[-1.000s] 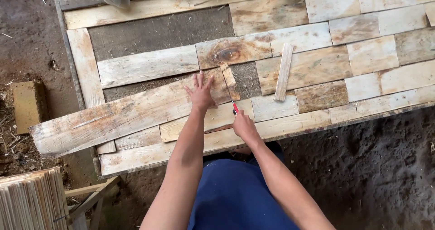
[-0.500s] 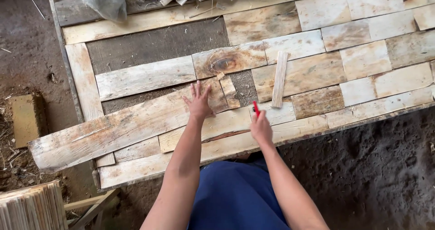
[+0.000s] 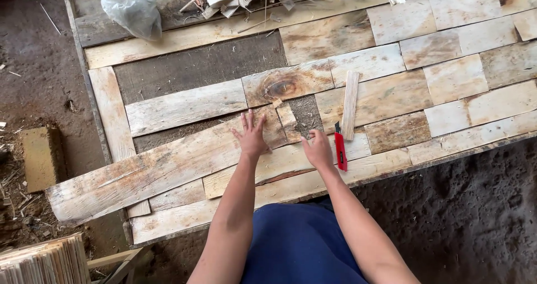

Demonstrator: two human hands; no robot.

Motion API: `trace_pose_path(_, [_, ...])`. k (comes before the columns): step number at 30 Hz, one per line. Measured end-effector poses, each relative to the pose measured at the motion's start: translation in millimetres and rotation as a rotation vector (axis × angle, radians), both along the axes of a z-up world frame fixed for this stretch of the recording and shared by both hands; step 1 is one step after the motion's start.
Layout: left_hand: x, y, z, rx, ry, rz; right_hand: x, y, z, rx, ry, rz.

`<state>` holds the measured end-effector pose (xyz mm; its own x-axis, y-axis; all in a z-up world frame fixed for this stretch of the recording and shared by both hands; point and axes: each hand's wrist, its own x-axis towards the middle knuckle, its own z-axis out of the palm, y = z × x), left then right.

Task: Cutting and scoring thin wood veneer sheets using a utility knife on a workbench in a workshop.

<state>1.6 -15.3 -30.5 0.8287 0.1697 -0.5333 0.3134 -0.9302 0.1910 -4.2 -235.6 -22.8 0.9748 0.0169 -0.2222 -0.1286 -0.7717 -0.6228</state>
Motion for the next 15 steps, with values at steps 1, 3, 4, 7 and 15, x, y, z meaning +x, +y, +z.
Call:
trace_pose_path(1, [0.1,0.6,-0.2,0.000,-0.002,0.001,5.7,4.5,-7.1,0.000,-0.002,0.001])
trace_pose_path(3, [-0.3,2.2,-0.3,-0.007,-0.004,-0.007,16.6,13.8,-21.2,-0.097,0.173,0.063])
trace_pose_path(4, [0.7,2.4,0.2,-0.006,-0.005,-0.005,20.9,15.2,-24.8,-0.097,0.171,0.065])
trace_pose_path(7, [-0.3,1.3,-1.2,-0.014,-0.004,0.002,26.5,14.5,-40.0,-0.067,0.246,0.022])
trace_pose_path(15, [0.5,2.7,-5.1,-0.018,0.000,0.001,16.0,22.1,-53.9,0.043,0.215,-0.146])
